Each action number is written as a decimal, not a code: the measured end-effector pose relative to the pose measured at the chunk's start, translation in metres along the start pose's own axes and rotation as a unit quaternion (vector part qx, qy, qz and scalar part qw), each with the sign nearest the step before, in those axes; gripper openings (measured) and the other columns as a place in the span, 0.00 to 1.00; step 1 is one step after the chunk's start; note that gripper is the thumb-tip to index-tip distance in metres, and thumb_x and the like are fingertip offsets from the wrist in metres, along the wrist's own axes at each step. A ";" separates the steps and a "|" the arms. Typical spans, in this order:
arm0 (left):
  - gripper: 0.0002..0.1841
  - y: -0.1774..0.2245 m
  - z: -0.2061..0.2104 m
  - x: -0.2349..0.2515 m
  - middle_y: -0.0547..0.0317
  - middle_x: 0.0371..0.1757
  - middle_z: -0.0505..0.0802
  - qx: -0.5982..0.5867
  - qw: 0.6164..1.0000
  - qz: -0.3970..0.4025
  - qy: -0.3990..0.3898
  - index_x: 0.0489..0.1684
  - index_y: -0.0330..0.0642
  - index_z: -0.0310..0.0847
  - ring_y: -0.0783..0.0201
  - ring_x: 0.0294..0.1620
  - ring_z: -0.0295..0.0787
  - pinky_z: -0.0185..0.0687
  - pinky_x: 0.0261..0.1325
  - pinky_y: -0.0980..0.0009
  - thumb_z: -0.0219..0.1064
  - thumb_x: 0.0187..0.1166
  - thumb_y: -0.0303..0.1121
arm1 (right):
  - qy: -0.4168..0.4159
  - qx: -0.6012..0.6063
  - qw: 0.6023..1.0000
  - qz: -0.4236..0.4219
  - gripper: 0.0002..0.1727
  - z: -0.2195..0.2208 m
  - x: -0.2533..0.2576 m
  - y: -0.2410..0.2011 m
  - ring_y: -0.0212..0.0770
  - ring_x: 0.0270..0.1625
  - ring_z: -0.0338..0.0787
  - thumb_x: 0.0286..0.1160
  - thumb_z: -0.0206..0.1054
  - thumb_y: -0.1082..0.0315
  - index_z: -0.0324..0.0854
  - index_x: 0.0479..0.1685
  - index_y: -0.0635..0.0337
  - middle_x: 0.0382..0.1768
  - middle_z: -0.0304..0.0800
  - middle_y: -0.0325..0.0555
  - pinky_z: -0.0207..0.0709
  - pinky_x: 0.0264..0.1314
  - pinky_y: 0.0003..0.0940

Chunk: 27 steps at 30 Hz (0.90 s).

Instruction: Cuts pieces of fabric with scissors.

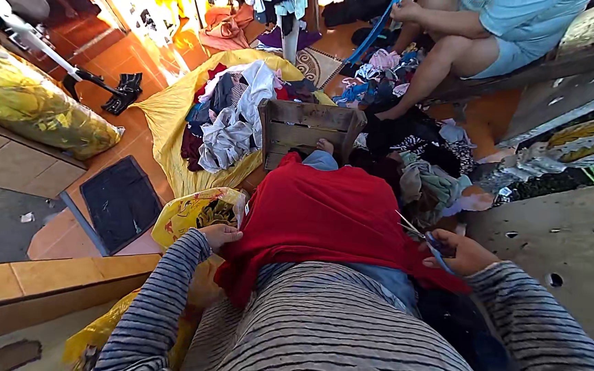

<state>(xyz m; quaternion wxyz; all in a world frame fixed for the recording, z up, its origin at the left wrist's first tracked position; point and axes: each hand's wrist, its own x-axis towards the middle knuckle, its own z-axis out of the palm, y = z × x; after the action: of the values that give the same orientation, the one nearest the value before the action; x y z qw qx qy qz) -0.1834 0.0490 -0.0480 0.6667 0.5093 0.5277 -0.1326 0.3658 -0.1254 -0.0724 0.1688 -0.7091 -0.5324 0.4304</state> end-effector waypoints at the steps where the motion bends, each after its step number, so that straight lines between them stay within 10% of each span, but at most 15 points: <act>1: 0.13 -0.005 -0.005 0.001 0.57 0.43 0.91 -0.016 1.000 0.016 -0.011 0.56 0.36 0.80 0.69 0.41 0.90 0.88 0.50 0.67 0.55 0.93 0.37 | 0.039 -0.002 0.998 -0.052 0.37 0.018 0.000 -0.012 0.50 0.44 0.93 0.38 0.85 0.59 0.79 0.53 0.70 0.43 0.93 0.57 0.86 0.49 0.50; 3: 0.07 -0.009 -0.011 -0.002 0.62 0.37 0.91 0.004 0.999 0.030 -0.039 0.50 0.37 0.82 0.73 0.35 0.89 0.87 0.45 0.72 0.61 0.88 0.31 | 0.086 -0.049 0.981 -0.166 0.38 0.053 -0.005 -0.038 0.57 0.51 0.92 0.34 0.85 0.53 0.82 0.48 0.71 0.46 0.92 0.60 0.84 0.54 0.56; 8: 0.03 0.012 -0.024 -0.013 0.70 0.30 0.92 0.082 0.986 0.139 -0.046 0.37 0.40 0.87 0.80 0.31 0.87 0.83 0.42 0.79 0.70 0.77 0.29 | 0.134 -0.211 0.931 -0.267 0.26 0.091 0.001 -0.064 0.68 0.47 0.90 0.20 0.79 0.82 0.85 0.35 0.69 0.37 0.91 0.62 0.83 0.50 0.63; 14: 0.06 0.048 -0.040 0.002 0.77 0.30 0.96 -0.107 0.882 0.455 0.056 0.28 0.58 0.93 0.82 0.31 0.90 0.88 0.38 0.79 0.73 0.72 0.41 | 0.158 -0.141 0.972 -0.100 0.20 0.013 0.036 -0.102 0.71 0.44 0.90 0.57 0.73 0.76 0.82 0.52 0.73 0.41 0.89 0.71 0.78 0.47 0.73; 18: 0.14 0.121 -0.044 -0.010 0.65 0.30 0.96 -0.223 0.861 0.418 0.184 0.37 0.41 0.89 0.73 0.31 0.93 0.91 0.40 0.72 0.54 0.85 0.25 | 0.240 -0.068 0.967 -0.046 0.17 -0.049 0.073 -0.138 0.66 0.45 0.87 0.65 0.74 0.79 0.80 0.53 0.75 0.41 0.87 0.71 0.76 0.51 0.69; 22: 0.11 0.162 -0.045 -0.008 0.55 0.40 0.93 -0.316 0.865 0.317 0.228 0.56 0.36 0.83 0.64 0.40 0.92 0.89 0.47 0.63 0.58 0.89 0.32 | 0.294 -0.033 0.955 -0.013 0.20 -0.058 0.093 -0.160 0.74 0.54 0.86 0.65 0.76 0.79 0.78 0.54 0.78 0.47 0.86 0.77 0.72 0.59 0.75; 27: 0.11 0.173 -0.043 -0.004 0.54 0.40 0.93 -0.363 0.847 0.312 0.233 0.55 0.38 0.82 0.63 0.40 0.92 0.90 0.46 0.63 0.59 0.88 0.34 | 0.353 0.020 0.935 0.026 0.24 -0.013 0.099 -0.165 0.69 0.55 0.90 0.66 0.75 0.76 0.77 0.63 0.72 0.53 0.89 0.71 0.78 0.62 0.71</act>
<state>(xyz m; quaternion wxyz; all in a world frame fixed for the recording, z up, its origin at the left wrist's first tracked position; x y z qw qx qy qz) -0.0865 0.1599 0.0520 0.6680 0.3845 0.4912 0.4058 0.2819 0.0283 0.0075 0.3490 -0.8253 -0.4113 0.1669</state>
